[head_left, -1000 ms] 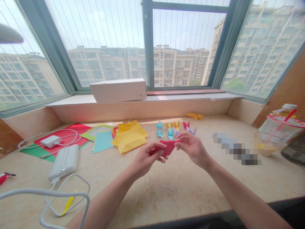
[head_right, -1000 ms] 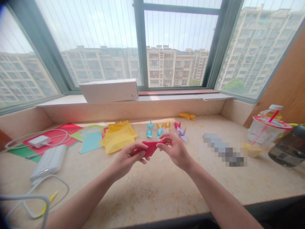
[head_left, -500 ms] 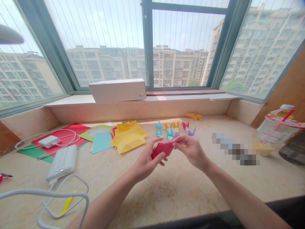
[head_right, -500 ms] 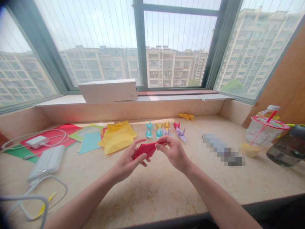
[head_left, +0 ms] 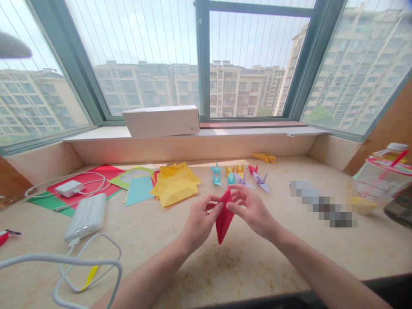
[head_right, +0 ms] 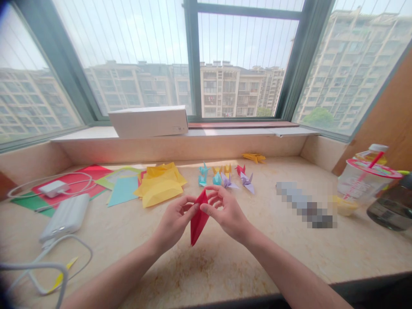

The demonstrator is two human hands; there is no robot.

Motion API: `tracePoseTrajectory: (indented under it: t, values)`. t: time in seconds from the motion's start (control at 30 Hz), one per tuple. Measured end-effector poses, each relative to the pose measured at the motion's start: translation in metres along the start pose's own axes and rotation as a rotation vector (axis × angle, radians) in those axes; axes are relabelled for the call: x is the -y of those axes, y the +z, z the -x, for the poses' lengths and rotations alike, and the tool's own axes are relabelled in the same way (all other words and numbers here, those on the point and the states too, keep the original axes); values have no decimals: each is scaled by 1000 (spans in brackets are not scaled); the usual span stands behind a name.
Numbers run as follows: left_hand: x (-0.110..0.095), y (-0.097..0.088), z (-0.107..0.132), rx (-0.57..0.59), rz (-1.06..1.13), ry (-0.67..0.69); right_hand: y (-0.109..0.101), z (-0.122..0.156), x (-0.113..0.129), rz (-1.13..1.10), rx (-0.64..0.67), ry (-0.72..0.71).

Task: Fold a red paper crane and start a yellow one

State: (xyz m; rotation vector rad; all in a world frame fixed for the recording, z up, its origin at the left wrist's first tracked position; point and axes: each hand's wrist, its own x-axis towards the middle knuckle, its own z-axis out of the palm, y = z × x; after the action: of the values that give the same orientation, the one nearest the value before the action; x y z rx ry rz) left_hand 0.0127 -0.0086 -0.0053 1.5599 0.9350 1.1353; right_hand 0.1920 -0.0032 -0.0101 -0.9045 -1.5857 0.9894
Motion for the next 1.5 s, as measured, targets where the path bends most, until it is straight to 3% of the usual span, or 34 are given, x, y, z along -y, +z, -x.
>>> tracePoseTrajectory:
  t: [0.17, 0.37, 0.53, 0.7, 0.9, 1.03, 1.3, 1.5]
  values:
    - [-2, 3, 1, -82, 44, 67, 10, 3, 1, -138, 116, 131]
    - [-1, 1, 1, -92, -117, 181, 13, 5, -3, -153, 103, 137]
    - [-2, -3, -2, -100, -148, 151, 7, 8, 1, 68, 176, 62]
    - [-3, -7, -4, -138, -105, 97, 6, 9, 2, 29, 148, 55]
    - [-5, -9, -4, -153, -28, 77, 1, 8, 0, 191, 143, -182]
    - [-8, -9, -3, -163, -14, 77, -1, 8, -1, 225, 165, -207]
    - [-5, -11, -5, -99, 39, 74, -3, 6, 2, -54, 254, -26]
    - [-9, -12, -7, -70, 78, 35, -5, 5, 5, -196, 261, 28]
